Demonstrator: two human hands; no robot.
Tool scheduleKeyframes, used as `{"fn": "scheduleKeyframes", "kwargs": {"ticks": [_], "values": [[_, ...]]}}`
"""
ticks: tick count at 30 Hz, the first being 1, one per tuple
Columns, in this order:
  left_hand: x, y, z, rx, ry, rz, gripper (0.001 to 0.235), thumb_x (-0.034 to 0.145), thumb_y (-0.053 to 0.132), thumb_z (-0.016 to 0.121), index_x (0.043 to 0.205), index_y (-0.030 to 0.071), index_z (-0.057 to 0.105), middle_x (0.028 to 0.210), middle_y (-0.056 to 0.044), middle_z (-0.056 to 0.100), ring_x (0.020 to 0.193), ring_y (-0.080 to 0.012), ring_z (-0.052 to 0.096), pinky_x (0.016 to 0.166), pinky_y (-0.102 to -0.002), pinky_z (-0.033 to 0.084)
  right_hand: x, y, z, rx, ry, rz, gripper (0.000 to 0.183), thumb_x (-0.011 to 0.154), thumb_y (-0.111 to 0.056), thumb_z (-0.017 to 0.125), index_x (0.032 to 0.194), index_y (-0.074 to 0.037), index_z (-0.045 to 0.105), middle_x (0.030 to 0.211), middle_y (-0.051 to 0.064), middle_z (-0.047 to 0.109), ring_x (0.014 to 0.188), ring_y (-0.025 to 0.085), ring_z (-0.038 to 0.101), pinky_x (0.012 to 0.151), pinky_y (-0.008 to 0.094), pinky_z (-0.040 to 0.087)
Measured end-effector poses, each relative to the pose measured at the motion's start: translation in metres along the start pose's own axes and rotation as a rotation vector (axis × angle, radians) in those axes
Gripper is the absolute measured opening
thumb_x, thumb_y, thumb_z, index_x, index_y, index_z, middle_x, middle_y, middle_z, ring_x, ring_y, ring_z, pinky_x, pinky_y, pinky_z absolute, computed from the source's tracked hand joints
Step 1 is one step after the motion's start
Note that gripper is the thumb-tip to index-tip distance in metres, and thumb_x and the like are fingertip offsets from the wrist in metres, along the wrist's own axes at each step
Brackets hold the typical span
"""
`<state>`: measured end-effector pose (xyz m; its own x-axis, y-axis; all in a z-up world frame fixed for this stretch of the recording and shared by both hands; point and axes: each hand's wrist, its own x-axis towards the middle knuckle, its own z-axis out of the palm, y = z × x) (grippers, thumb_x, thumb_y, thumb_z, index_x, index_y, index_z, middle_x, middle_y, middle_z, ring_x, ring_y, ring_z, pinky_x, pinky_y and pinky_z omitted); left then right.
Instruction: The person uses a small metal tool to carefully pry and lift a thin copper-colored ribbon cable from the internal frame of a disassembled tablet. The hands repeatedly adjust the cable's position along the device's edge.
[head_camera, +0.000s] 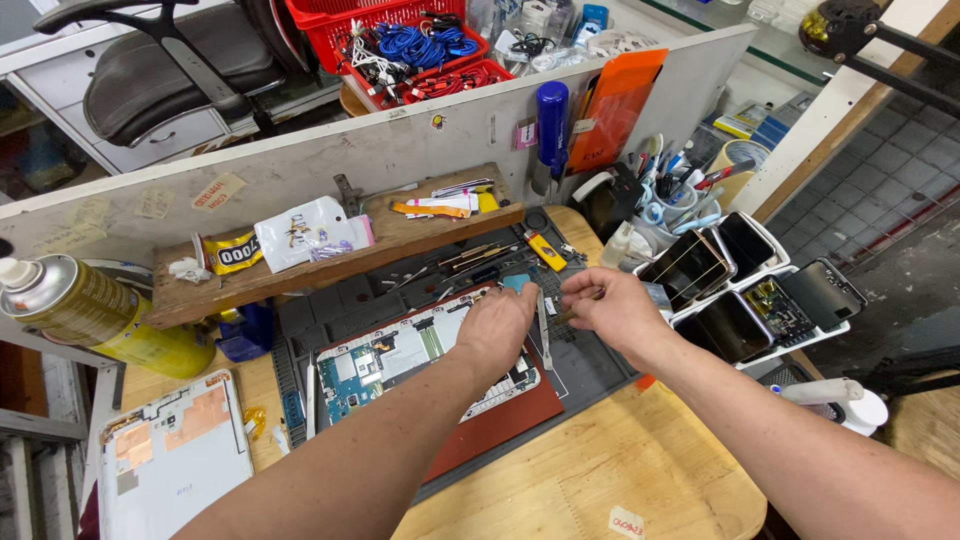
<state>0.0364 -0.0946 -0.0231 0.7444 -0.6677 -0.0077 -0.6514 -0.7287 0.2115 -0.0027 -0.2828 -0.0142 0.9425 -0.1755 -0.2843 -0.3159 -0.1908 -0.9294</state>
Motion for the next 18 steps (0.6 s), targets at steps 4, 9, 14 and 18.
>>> {"fn": "scheduleKeyframes", "kwargs": {"ticks": [4,9,14,18], "values": [[-0.005,0.003,-0.002,-0.004,-0.008,-0.007,0.045,0.074,-0.007,0.071,0.114,0.002,0.052,0.108,-0.021,0.067,0.111,-0.0353,0.063,0.095,-0.041,0.054,0.001,0.001,0.0,0.006,0.002,0.013,0.021,0.092,0.005,0.061,0.11,0.0,0.069,0.103,0.005,0.069,0.1,0.014,0.07,0.083,0.031,0.064],[-0.005,0.003,0.0,-0.008,0.01,-0.005,0.037,0.082,-0.007,0.066,0.116,0.004,0.054,0.109,-0.019,0.068,0.112,-0.0336,0.064,0.095,-0.041,0.054,0.003,0.006,-0.001,0.01,-0.005,0.003,0.02,0.092,0.003,0.062,0.11,0.0,0.07,0.102,0.006,0.069,0.097,0.015,0.07,0.082,0.031,0.064],[-0.005,0.001,-0.002,-0.008,0.021,0.023,0.044,0.08,-0.006,0.068,0.121,0.003,0.054,0.11,-0.02,0.068,0.113,-0.0342,0.063,0.097,-0.041,0.053,0.004,0.012,-0.001,0.023,-0.001,0.004,0.019,0.092,0.003,0.063,0.109,0.0,0.07,0.1,0.005,0.07,0.094,0.014,0.07,0.081,0.031,0.064],[-0.001,0.0,-0.001,-0.011,-0.016,0.005,0.048,0.075,-0.008,0.071,0.12,0.002,0.055,0.111,-0.021,0.068,0.114,-0.0347,0.063,0.098,-0.04,0.053,0.005,0.012,0.001,0.034,0.004,0.005,0.019,0.091,0.003,0.062,0.108,0.0,0.069,0.1,0.004,0.07,0.095,0.011,0.071,0.08,0.031,0.064]]}}
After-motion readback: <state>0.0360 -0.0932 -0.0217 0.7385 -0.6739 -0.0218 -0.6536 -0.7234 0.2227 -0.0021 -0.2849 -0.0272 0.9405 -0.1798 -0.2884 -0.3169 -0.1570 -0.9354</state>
